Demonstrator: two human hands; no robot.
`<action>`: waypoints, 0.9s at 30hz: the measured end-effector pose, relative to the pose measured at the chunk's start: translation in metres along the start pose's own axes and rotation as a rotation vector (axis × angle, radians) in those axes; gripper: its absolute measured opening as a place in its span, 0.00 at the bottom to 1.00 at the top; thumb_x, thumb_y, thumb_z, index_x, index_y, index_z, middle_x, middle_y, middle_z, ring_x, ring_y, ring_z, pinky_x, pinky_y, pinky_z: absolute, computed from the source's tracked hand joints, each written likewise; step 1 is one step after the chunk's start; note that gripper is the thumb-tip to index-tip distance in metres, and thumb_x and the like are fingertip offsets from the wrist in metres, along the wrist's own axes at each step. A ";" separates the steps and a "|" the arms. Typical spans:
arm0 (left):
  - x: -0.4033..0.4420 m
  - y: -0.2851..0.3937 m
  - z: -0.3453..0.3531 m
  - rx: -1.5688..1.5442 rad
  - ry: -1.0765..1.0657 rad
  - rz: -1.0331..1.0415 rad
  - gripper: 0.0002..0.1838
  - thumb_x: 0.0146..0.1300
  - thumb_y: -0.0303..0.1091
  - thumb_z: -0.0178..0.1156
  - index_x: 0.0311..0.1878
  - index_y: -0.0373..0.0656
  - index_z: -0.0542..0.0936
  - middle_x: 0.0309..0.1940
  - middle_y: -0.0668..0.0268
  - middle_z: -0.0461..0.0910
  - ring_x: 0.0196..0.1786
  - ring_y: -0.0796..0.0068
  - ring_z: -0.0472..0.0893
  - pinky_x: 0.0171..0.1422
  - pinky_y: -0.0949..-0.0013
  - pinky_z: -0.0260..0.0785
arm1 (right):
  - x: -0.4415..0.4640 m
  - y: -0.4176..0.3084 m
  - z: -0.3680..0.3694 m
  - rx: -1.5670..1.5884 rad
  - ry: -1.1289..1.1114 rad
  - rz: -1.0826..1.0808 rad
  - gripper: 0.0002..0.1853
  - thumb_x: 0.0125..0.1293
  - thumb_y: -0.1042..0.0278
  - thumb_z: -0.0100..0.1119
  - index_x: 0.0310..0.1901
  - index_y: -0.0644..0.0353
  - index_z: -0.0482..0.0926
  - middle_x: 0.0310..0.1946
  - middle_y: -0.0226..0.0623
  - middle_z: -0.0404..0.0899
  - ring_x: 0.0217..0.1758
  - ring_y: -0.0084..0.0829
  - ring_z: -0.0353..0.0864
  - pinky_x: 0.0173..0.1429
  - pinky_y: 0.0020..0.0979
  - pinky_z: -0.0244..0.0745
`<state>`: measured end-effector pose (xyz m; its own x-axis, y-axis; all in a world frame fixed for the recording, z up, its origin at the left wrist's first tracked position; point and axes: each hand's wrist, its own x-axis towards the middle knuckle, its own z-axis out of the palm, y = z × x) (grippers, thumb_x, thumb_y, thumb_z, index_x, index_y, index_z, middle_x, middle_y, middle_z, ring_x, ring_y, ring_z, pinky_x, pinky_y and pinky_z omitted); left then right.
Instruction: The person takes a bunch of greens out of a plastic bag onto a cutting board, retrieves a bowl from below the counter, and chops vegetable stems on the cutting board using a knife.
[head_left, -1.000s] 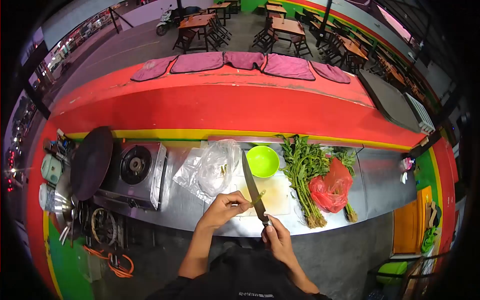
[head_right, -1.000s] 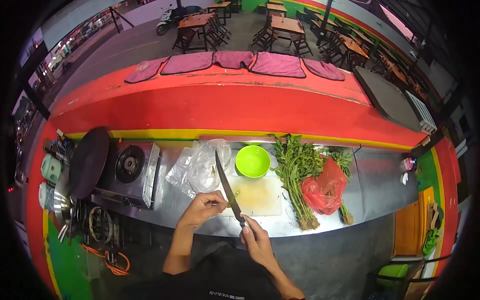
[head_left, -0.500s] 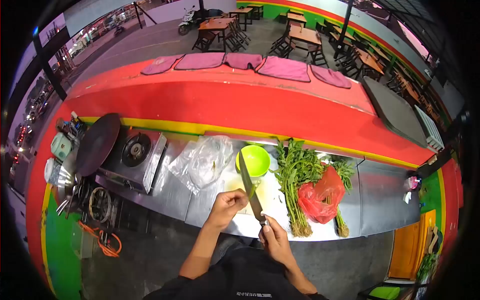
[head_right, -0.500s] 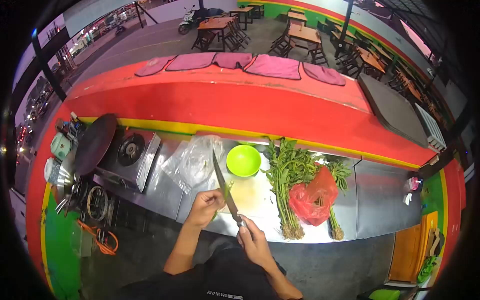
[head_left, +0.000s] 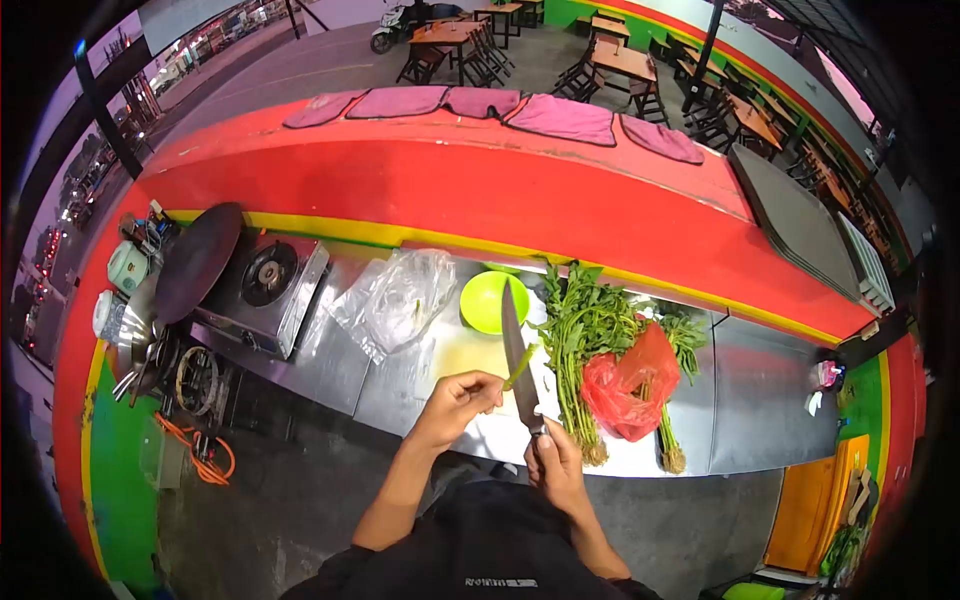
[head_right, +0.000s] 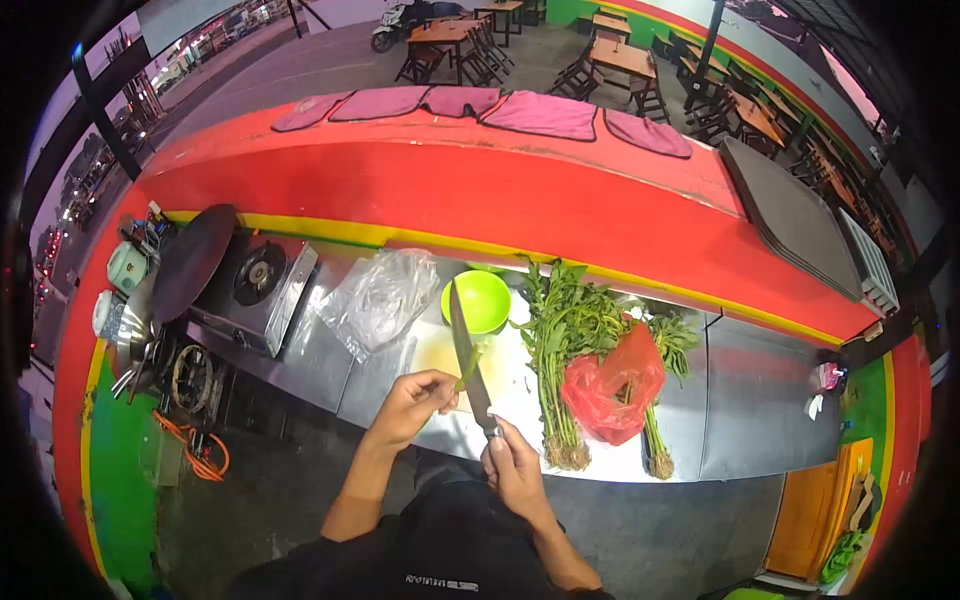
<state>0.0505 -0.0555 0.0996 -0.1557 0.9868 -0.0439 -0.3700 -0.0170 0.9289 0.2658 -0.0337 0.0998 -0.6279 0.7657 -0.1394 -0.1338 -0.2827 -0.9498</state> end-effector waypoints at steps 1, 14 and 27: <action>0.000 -0.006 -0.003 0.029 0.030 -0.004 0.13 0.75 0.36 0.62 0.47 0.33 0.83 0.33 0.69 0.80 0.36 0.82 0.74 0.44 0.75 0.67 | 0.004 -0.002 -0.001 -0.084 -0.042 -0.060 0.23 0.83 0.61 0.45 0.73 0.61 0.67 0.23 0.24 0.69 0.22 0.13 0.63 0.26 0.20 0.60; 0.029 -0.014 0.009 -0.018 0.081 0.069 0.12 0.73 0.39 0.66 0.42 0.37 0.84 0.34 0.72 0.80 0.38 0.86 0.74 0.44 0.78 0.64 | 0.009 -0.011 -0.016 -0.069 -0.013 0.010 0.24 0.83 0.60 0.45 0.74 0.60 0.66 0.22 0.23 0.67 0.21 0.13 0.62 0.25 0.20 0.60; 0.032 -0.016 -0.004 0.027 -0.036 0.133 0.09 0.73 0.33 0.65 0.40 0.36 0.85 0.33 0.72 0.80 0.35 0.87 0.73 0.43 0.79 0.64 | 0.002 -0.011 -0.017 -0.064 -0.047 -0.004 0.23 0.83 0.62 0.45 0.74 0.60 0.66 0.23 0.24 0.68 0.20 0.13 0.62 0.25 0.20 0.60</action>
<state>0.0479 -0.0247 0.0817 -0.1689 0.9813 0.0926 -0.3236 -0.1440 0.9352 0.2789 -0.0188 0.1056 -0.6626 0.7387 -0.1238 -0.0884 -0.2412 -0.9664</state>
